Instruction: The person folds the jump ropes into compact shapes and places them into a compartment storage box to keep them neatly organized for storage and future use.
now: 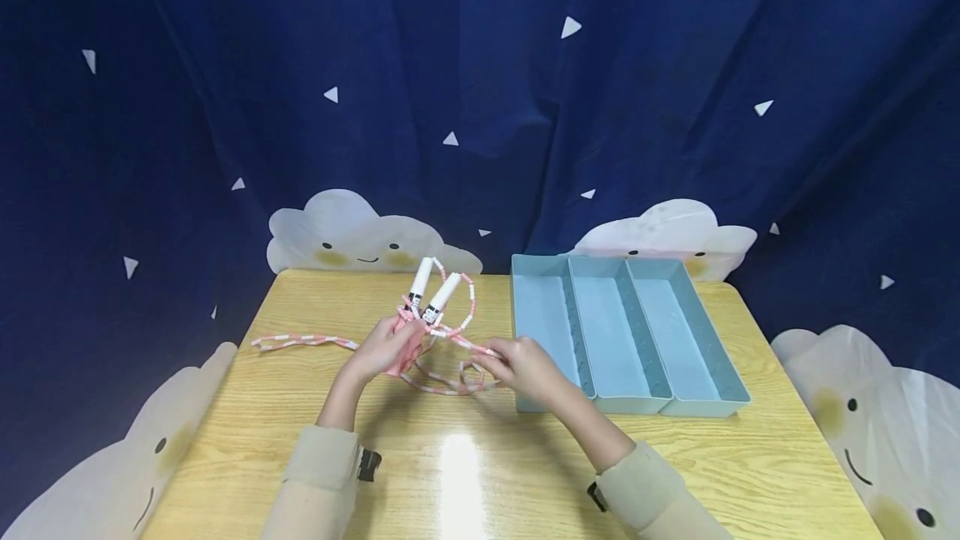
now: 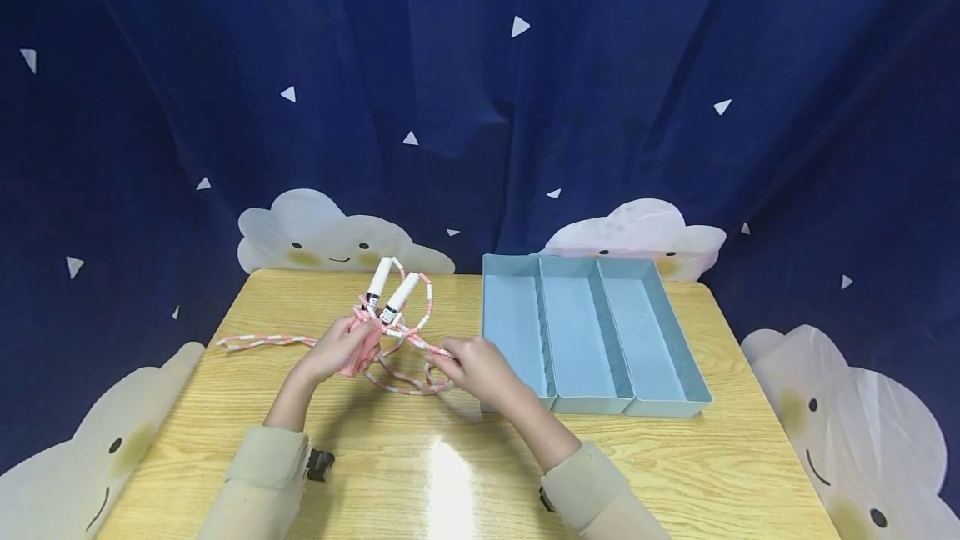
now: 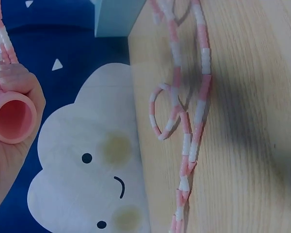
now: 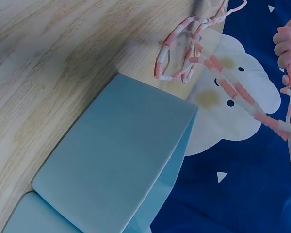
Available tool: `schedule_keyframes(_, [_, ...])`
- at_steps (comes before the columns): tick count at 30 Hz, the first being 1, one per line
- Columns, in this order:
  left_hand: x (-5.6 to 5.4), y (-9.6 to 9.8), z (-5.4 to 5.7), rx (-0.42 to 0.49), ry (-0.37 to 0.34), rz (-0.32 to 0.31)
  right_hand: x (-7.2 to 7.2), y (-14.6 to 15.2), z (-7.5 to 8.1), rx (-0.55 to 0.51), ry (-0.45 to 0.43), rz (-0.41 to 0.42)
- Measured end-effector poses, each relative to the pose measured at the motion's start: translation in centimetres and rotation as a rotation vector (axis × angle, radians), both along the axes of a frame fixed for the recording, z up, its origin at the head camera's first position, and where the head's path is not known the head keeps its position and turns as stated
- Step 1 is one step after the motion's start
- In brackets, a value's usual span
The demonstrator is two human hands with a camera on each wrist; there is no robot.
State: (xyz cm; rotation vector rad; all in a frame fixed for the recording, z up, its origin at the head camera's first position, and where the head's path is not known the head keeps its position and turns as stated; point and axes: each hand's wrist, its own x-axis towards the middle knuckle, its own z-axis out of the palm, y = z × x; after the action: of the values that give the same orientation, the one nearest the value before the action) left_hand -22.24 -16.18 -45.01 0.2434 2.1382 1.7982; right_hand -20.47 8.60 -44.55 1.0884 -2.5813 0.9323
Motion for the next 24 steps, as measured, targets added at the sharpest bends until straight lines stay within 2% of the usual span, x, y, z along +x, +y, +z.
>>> schedule_keyframes(8, [0.1,-0.2,-0.4,-0.055,-0.025,-0.024,-0.3,0.2,0.1,-0.043,0.004,0.034])
schedule_keyframes(14, [0.3,-0.3,-0.5,-0.11,-0.019,-0.078,-0.7,0.3,0.9,0.005,0.022,0.051])
schedule_keyframes(24, [0.4,0.3,-0.8,-0.223,-0.043,-0.202,-1.2,0.0,2.0,0.107,0.062,0.1])
